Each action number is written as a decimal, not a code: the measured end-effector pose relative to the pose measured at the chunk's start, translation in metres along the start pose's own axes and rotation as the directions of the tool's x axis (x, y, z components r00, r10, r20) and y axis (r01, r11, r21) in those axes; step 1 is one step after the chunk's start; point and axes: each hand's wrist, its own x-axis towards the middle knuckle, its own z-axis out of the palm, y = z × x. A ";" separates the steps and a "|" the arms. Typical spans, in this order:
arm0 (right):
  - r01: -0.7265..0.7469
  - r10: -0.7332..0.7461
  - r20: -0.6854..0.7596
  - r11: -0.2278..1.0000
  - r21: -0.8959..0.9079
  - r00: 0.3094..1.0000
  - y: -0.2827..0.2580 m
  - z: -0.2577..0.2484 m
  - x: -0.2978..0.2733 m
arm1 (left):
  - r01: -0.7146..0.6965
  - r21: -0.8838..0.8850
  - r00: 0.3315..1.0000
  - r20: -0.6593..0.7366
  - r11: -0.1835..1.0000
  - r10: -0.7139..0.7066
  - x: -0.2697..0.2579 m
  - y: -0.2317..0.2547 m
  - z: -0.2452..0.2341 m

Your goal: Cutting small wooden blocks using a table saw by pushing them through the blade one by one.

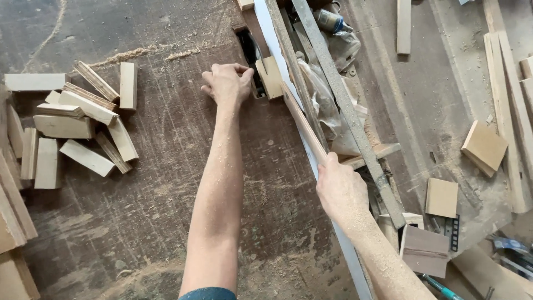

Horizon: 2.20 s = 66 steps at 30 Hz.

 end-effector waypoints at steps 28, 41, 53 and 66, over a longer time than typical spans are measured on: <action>0.045 -0.046 -0.009 0.998 -0.053 0.999 -0.015 -0.012 0.024 | 0.125 -0.012 0.978 0.168 0.992 -0.121 0.009 0.026 -0.008; 0.046 -0.046 -0.009 0.998 -0.033 0.999 -0.029 -0.024 0.042 | 0.116 0.022 0.983 0.143 0.993 -0.118 0.041 0.021 0.008; 0.205 -0.209 -0.257 0.978 -0.044 0.944 -0.069 -0.047 0.149 | -0.158 -0.109 0.987 -0.036 0.981 0.155 -0.040 -0.125 -0.105; 0.206 -0.078 -0.304 0.885 0.418 0.949 0.026 -0.067 -0.032 | -0.047 0.025 0.964 -0.260 0.999 0.052 -0.105 -0.211 -0.183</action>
